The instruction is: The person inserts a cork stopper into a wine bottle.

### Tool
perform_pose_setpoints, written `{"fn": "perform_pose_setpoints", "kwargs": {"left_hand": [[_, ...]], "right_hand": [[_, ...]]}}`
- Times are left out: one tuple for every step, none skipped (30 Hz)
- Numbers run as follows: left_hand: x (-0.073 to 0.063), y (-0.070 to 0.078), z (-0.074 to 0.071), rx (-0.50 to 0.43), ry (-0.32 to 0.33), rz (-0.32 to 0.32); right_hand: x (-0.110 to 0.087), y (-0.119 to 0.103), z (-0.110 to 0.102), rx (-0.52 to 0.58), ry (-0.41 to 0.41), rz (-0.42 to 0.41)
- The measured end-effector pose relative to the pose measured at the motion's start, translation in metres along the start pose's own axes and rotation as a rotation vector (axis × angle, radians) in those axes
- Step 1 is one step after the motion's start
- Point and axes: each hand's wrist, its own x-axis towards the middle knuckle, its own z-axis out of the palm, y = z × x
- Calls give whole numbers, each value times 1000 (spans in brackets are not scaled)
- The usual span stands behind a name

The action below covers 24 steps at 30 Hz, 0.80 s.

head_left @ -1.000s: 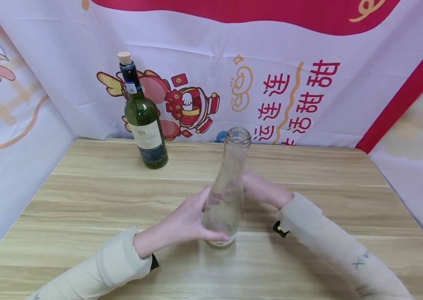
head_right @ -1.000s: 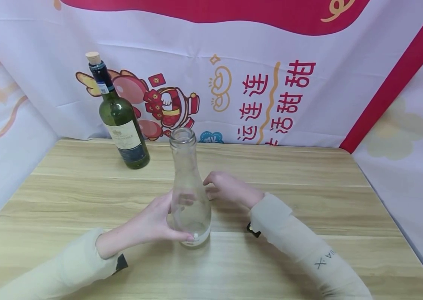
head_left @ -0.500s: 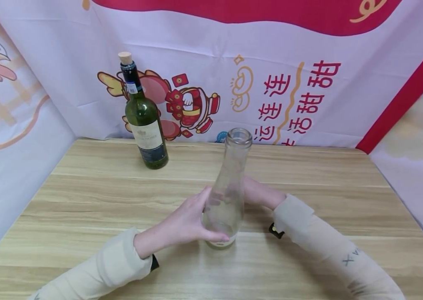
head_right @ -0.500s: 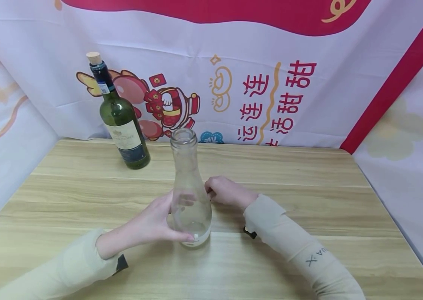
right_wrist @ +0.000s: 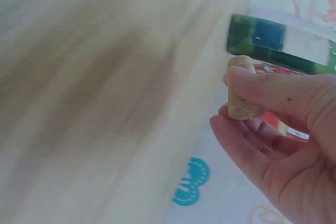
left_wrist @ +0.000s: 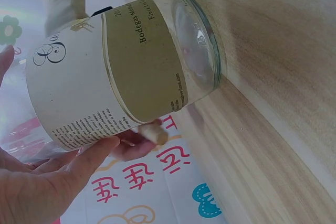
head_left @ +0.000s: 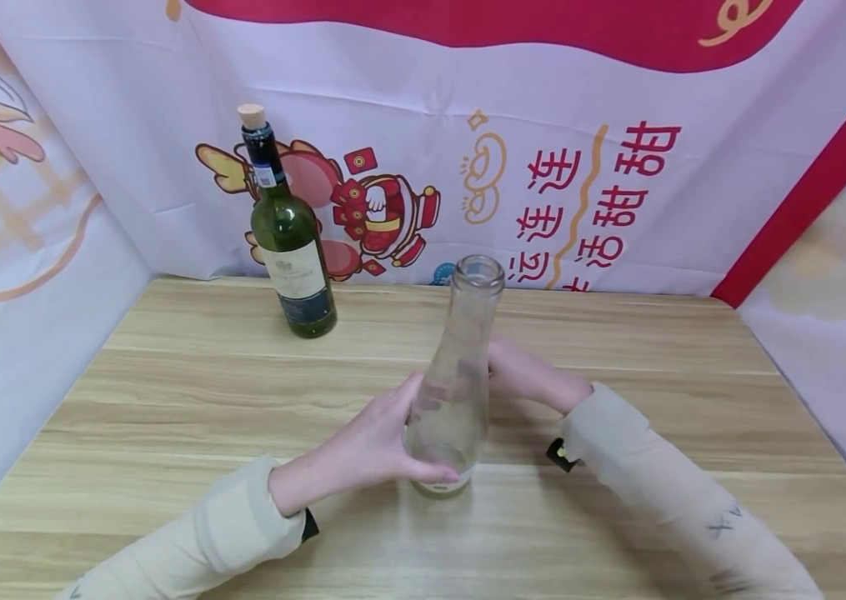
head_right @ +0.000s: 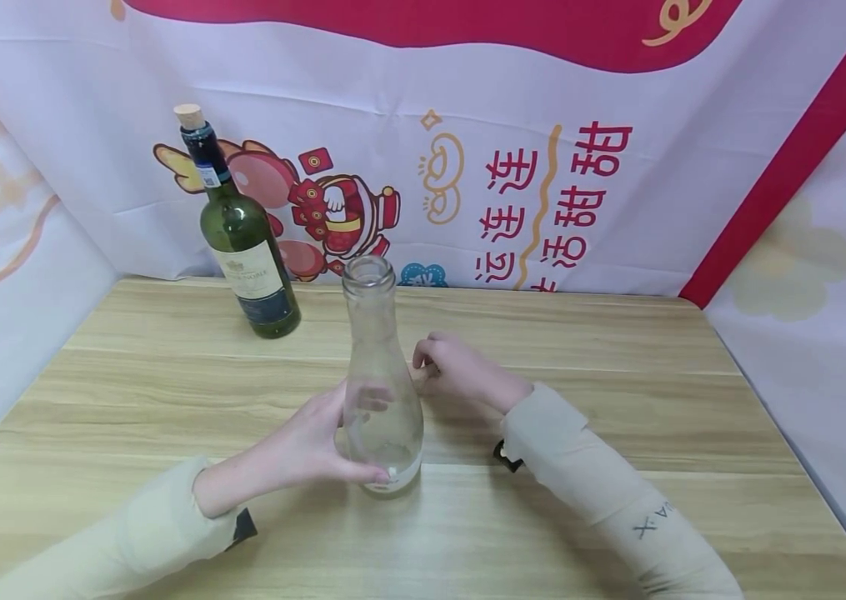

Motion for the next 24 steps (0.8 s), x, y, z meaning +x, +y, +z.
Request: {"fn": "perform_pose_setpoints", "kwargs": {"left_hand": [[0,0,0,-2,0,-1],[0,0,0,-4,0,-2],[0,0,0,-7,-1,-2],[0,0,0,-11,-1,-2],[0,0,0,-11,-1,0],[0,0,0,-12,-2,0],[1,0,0,-12,-3,0],[1,0,0,-11,-4,-1],[1,0,0,-10,-5,1],[1,0,0,-9,-6,2],[1,0,0,-7,-7,3],[1,0,0,-7,-7,10],[1,0,0,-7,-7,12],[1,0,0,-8,-7,14],[1,0,0,-8,-7,16],[2,0,0,-10,-8,14],[2,0,0,-12,-7,16],[1,0,0,-12,-7,18],[1,0,0,-11,-8,15],[1,0,0,-12,-6,19],[1,0,0,-11,-4,26],[1,0,0,-10,-2,33],[1,0,0,-8,0,40],[0,0,0,-7,1,43]], "right_hand": [[0,-1,-3,11,0,15],[0,-3,-6,18,2,32],[0,-5,-10,18,7,55],[0,-7,-13,20,13,68],[0,-9,-16,9,27,82],[1,-10,-20,-9,46,82],[1,-12,-23,-22,67,75],[1,-14,-27,-48,89,61],[1,-17,-31,-69,108,48],[2,-19,-36,-92,125,35],[2,-23,-40,-115,144,25],[2,-26,-45,-132,157,23],[2,-30,-50,-146,168,24],[2,-34,-55,-160,179,29],[1,-38,-60,-161,186,40],[1,-42,-65,-161,195,50],[0,-46,-69,-157,204,61],[-1,-50,-74,-160,213,66],[-1,-54,-78,-162,226,64],[-2,-57,-82,-166,240,62],[-3,-61,-86,-166,256,54],[-4,-65,-89,-169,275,36],[-5,-69,-93,-173,297,14],[-6,-72,-96,-179,324,-12]]}}
